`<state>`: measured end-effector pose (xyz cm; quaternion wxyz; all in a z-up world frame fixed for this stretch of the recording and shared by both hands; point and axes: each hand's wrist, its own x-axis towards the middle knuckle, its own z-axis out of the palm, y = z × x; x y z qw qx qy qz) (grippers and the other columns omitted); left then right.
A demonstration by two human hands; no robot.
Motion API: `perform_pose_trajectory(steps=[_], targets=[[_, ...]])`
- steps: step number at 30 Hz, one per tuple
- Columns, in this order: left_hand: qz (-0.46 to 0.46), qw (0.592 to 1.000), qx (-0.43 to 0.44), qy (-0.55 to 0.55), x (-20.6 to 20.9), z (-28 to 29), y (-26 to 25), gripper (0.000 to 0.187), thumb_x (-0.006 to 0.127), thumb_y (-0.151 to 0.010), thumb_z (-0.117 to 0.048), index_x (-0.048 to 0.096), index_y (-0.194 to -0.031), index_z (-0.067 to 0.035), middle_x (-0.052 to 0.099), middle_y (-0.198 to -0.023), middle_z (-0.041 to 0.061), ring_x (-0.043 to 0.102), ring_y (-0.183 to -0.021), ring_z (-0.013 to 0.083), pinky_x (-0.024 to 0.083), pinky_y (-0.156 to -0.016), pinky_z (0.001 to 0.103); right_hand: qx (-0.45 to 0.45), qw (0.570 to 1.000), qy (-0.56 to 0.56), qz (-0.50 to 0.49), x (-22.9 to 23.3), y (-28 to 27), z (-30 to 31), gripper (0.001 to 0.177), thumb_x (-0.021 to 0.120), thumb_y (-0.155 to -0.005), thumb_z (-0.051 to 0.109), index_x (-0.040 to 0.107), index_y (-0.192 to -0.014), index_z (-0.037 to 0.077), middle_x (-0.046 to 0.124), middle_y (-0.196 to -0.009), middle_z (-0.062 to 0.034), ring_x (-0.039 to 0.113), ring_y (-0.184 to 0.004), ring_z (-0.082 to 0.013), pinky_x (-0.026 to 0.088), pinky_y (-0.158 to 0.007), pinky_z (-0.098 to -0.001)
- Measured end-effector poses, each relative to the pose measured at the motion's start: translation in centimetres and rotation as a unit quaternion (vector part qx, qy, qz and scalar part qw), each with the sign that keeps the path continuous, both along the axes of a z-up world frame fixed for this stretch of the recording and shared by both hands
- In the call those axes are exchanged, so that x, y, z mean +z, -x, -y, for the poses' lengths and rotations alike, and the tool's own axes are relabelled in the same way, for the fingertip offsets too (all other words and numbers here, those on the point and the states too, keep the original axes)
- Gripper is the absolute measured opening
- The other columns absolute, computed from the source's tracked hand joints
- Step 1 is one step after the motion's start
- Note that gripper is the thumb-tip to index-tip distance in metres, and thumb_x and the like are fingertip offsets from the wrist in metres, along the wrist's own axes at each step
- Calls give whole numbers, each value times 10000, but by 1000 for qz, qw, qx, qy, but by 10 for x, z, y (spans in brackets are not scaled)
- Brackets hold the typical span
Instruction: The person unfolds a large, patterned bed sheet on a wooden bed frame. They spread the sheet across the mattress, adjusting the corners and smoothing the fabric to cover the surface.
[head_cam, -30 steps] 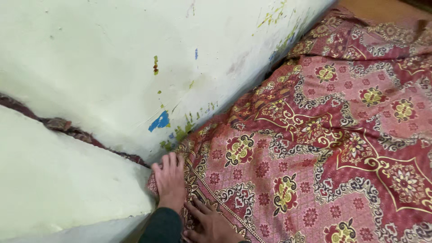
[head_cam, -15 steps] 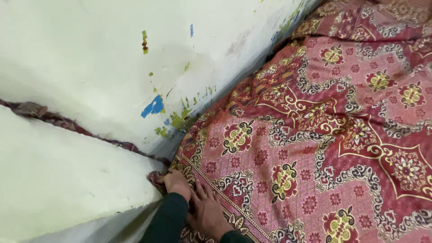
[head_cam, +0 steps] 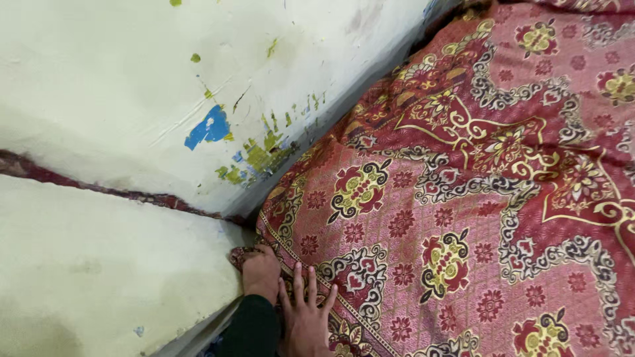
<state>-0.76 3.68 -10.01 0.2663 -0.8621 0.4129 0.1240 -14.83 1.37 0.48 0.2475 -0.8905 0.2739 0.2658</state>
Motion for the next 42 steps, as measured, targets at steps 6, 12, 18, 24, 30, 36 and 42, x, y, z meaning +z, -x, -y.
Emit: perform_pose_trajectory(steps=[6, 12, 18, 24, 30, 36, 42], targets=[[-3, 1000, 17, 10, -29, -2, 0, 637, 651, -909, -270, 490, -1376, 132, 708, -1082, 243, 722, -970, 308, 619, -718, 332, -31, 998, 44, 27, -33, 2, 13, 768, 520, -932, 501, 261, -1586, 192, 17, -1679, -178, -16, -1526, -418, 15, -1073, -818], [120, 992, -26, 19, -11, -3, 9, 540, 552, -960, -260, 494, -1365, 93, 652, -1258, 300, 646, -1167, 383, 488, -1011, 449, 11, 979, 116, 165, -48, 18, -20, 752, 479, -931, 569, 333, -1547, 164, 101, -1667, -183, 54, -1521, -408, 31, -1083, -776], [147, 985, -43, 75, 57, -7, 53, 587, 659, -869, -391, 598, -1308, -6, 637, -1330, 275, 625, -1214, 441, 483, -1017, 565, 53, 879, 293, 372, -66, 107, -34, 675, 421, -995, 553, 380, -1560, 187, 222, -1678, -139, 158, -1552, -344, 81, -1180, -659], [-344, 923, -173, -15, 154, 15, 104, 450, 805, -831, -475, 757, -970, -49, 738, -1049, 210, 707, -1031, 401, 562, -901, 514, 30, 861, 423, 281, -55, 236, -25, 714, 460, -893, 481, 324, -1574, 317, 232, -1675, -82, 197, -1546, -251, 145, -1195, -609], [-435, 855, -255, -119, 150, 8, 180, 305, 823, -744, -274, 769, -1027, -175, 736, -1024, 105, 702, -1012, 340, 560, -859, 487, -181, 968, 103, -139, -1, 397, -26, 1106, 529, -800, 903, 154, -1630, 275, 163, -1679, -138, 159, -1524, -331, 122, -1241, -545], [-222, 886, -381, -144, 102, -56, 215, 185, 622, -979, -191, 745, -1116, -173, 616, -1330, 82, 614, -1212, 301, 558, -907, 448, -78, 987, 142, 10, 12, 474, -86, 979, 593, -828, 798, 336, -1539, 175, 358, -1469, -255, 299, -1401, -449, 130, -1154, -636], [-187, 886, -423, 21, 84, -85, 180, 193, 602, -903, -111, 756, -1009, -66, 584, -1342, 118, 618, -1202, 320, 578, -878, 442, -129, 992, 1, 5, 20, 430, -112, 702, 685, -902, 541, 485, -1387, 76, 495, -1415, -147, 492, -1302, -327, 399, -1112, -483]])
